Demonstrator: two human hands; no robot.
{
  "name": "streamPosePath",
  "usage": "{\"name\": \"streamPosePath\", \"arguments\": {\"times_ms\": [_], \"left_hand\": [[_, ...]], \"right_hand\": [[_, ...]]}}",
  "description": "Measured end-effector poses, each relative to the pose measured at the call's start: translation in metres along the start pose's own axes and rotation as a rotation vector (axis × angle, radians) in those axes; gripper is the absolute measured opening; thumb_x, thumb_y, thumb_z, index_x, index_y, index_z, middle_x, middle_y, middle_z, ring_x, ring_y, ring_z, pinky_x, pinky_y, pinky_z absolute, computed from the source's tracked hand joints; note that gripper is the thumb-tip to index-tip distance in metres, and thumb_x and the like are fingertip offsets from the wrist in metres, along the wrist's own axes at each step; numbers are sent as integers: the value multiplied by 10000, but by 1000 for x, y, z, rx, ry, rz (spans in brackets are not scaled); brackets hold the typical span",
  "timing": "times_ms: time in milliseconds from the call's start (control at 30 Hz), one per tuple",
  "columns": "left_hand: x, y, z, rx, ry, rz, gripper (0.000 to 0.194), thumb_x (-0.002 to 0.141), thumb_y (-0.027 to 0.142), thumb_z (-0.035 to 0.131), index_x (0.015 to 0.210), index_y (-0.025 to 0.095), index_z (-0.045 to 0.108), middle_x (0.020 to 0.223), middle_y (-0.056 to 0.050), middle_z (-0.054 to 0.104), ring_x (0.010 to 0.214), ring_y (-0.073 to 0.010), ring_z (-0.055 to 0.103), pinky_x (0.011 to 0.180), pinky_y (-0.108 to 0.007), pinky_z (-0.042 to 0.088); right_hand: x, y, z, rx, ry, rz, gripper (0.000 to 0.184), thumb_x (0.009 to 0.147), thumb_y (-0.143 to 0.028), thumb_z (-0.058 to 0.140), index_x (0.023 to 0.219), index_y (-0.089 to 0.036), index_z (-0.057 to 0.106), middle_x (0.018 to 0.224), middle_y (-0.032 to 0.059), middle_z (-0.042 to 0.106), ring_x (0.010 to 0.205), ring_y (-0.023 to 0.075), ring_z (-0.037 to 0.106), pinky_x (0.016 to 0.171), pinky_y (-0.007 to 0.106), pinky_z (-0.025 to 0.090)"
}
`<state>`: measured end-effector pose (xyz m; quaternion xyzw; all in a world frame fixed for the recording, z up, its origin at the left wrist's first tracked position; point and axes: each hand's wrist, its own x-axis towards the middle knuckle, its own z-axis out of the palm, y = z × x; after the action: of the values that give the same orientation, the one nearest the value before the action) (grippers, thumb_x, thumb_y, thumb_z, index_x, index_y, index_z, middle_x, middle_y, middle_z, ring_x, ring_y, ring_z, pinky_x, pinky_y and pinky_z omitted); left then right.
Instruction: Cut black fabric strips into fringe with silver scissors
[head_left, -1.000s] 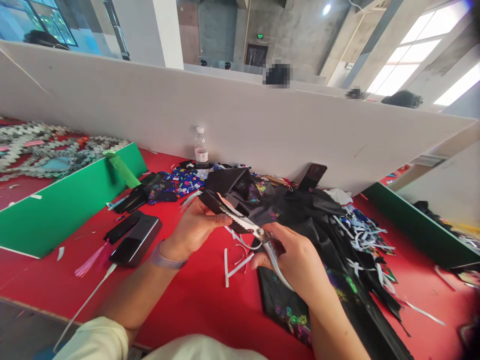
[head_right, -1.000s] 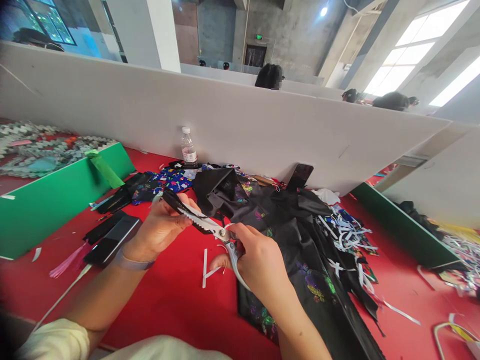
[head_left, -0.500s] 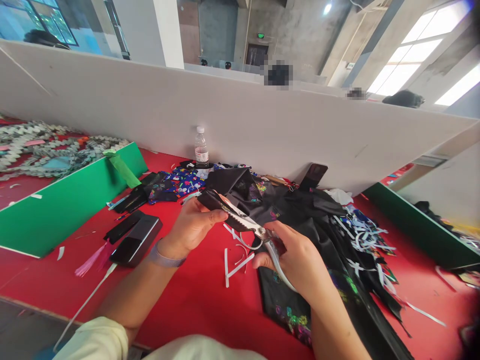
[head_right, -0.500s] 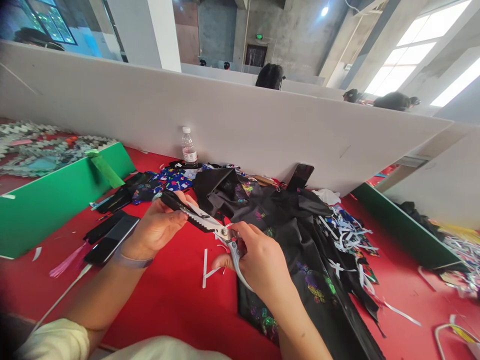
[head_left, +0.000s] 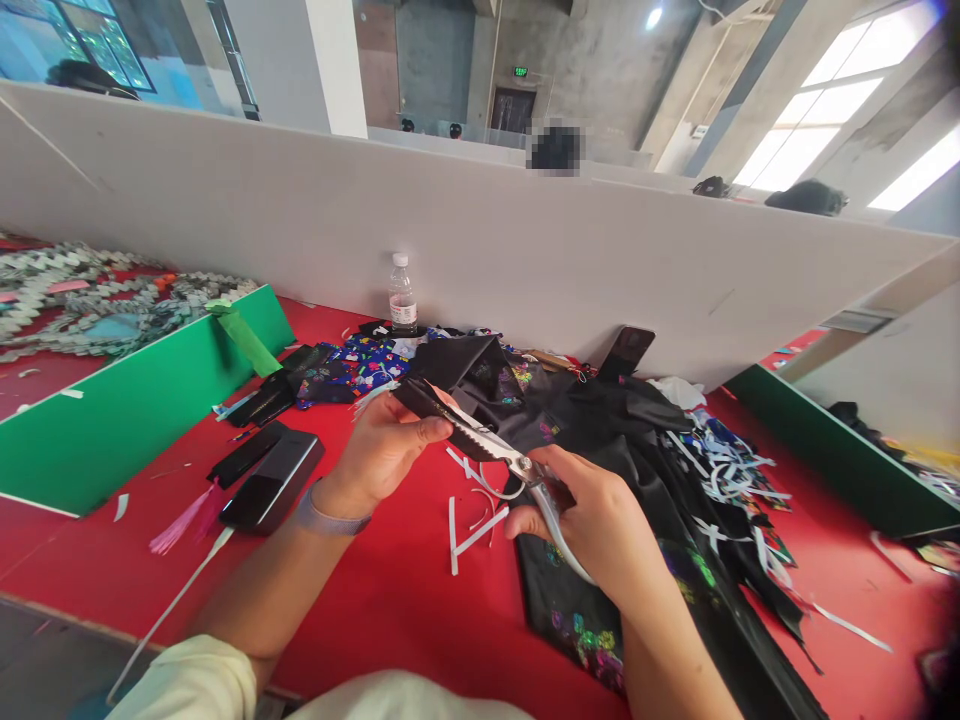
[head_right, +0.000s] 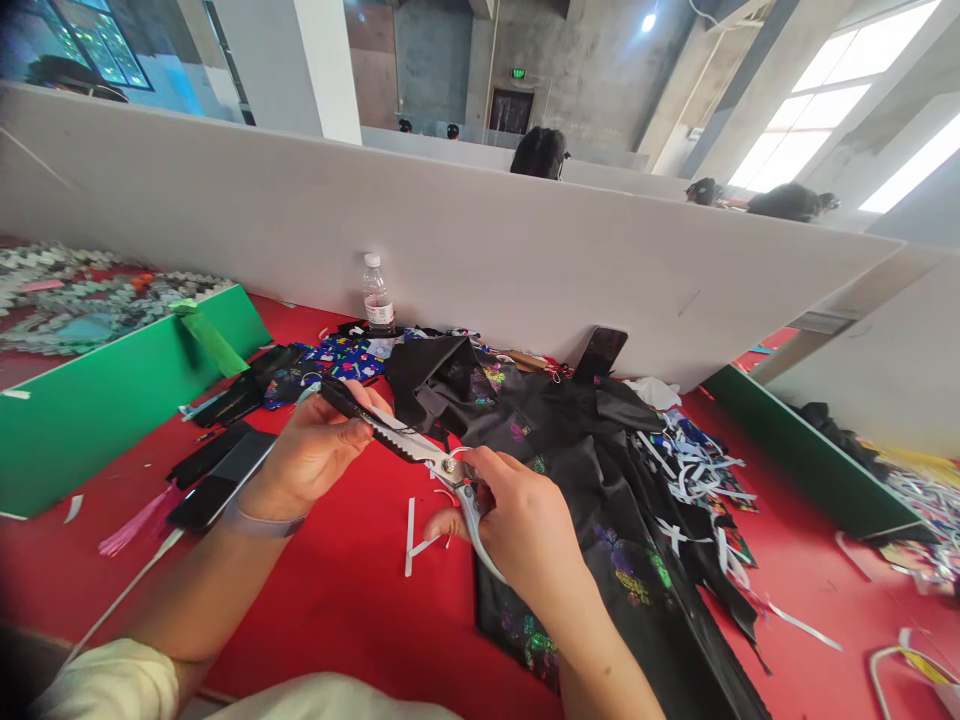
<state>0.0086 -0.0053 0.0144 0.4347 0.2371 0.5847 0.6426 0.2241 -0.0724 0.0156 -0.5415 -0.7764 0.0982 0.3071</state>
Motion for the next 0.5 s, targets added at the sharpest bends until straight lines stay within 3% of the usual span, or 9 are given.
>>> {"name": "streamPosePath", "arguments": {"times_ms": [267, 500], "left_hand": [[2, -1, -2, 0, -47, -2, 173, 564, 195, 873, 671, 173, 739, 652, -10, 684, 664, -127, 614, 655, -233, 491], [1, -4, -3, -16, -64, -15, 174, 572, 185, 877, 693, 184, 753, 699, -3, 708, 692, -129, 641, 682, -233, 508]], "right_hand": [[-2, 0, 2, -24, 43, -5, 371, 811, -518, 668, 879, -153, 672, 669, 6, 617, 510, 102, 498, 499, 204, 365], [0, 0, 0, -49, 2, -12, 337, 811, -475, 670, 935, -163, 654, 721, 5, 632, 523, 107, 531, 510, 208, 384]]}}
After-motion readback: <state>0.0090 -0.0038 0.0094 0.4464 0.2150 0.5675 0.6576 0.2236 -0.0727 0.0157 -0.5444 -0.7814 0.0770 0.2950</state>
